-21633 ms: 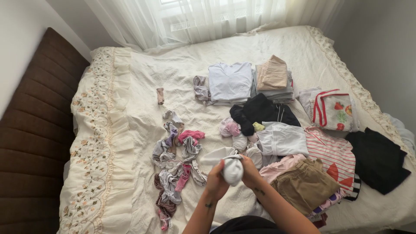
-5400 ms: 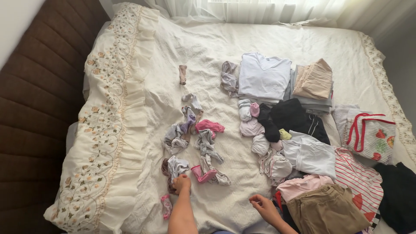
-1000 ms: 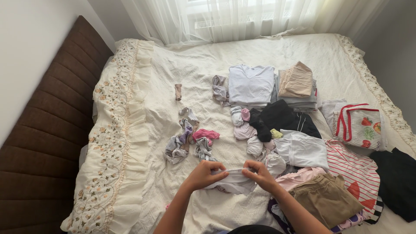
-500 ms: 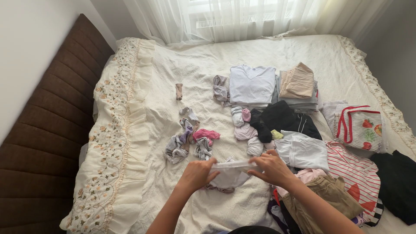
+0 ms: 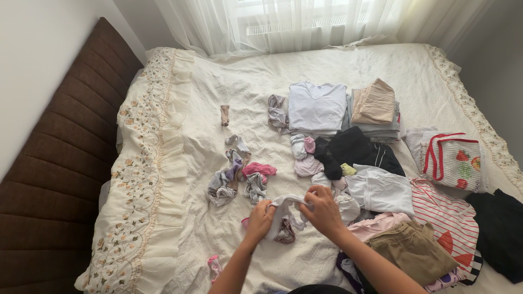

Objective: Folding various items of laundry including socks, underwear, and t-shirts on a bed.

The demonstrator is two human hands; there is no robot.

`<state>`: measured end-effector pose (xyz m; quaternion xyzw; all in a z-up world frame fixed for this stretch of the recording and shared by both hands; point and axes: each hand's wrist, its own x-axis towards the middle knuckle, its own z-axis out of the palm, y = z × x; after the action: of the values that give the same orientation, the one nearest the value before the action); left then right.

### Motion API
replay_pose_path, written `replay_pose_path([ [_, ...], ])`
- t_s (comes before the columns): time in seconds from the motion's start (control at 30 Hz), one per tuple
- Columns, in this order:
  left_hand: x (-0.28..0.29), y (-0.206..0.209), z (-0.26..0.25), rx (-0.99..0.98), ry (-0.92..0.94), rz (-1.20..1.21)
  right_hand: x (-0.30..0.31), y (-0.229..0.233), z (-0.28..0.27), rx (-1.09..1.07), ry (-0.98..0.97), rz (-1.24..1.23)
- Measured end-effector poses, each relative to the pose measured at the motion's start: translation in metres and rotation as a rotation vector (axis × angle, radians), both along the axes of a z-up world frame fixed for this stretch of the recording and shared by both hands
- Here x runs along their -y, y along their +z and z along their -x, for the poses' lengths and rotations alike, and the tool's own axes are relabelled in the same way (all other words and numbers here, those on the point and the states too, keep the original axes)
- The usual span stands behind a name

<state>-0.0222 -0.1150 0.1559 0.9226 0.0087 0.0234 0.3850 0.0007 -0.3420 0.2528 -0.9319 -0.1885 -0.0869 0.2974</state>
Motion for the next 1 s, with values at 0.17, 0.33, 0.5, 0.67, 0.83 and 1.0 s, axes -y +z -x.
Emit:
replay_pose_path([
  [0.17,0.039,0.013,0.019,-0.536,0.176,1.602,-0.019,-0.021,0.025,-0.174,0.097,-0.052],
  [0.33,0.045,-0.031,0.024,-0.401,0.273,1.407,-0.011,-0.046,0.042,-0.214,0.31,-0.261],
  [0.5,0.055,-0.005,0.031,-0.25,0.227,1.132,0.006,-0.095,0.028,-0.632,-0.003,-0.806],
  [0.67,0.071,0.024,0.036,-0.387,0.016,1.425,0.01,-0.102,0.031,-1.178,-0.075,-1.295],
  [0.83,0.067,0.024,0.038,-0.66,0.042,1.786,0.013,-0.119,0.034,-1.4,-0.034,-1.505],
  [1.0,0.057,0.009,0.036,-0.569,0.156,1.62,-0.002,-0.084,0.036,-1.307,-0.142,-1.453],
])
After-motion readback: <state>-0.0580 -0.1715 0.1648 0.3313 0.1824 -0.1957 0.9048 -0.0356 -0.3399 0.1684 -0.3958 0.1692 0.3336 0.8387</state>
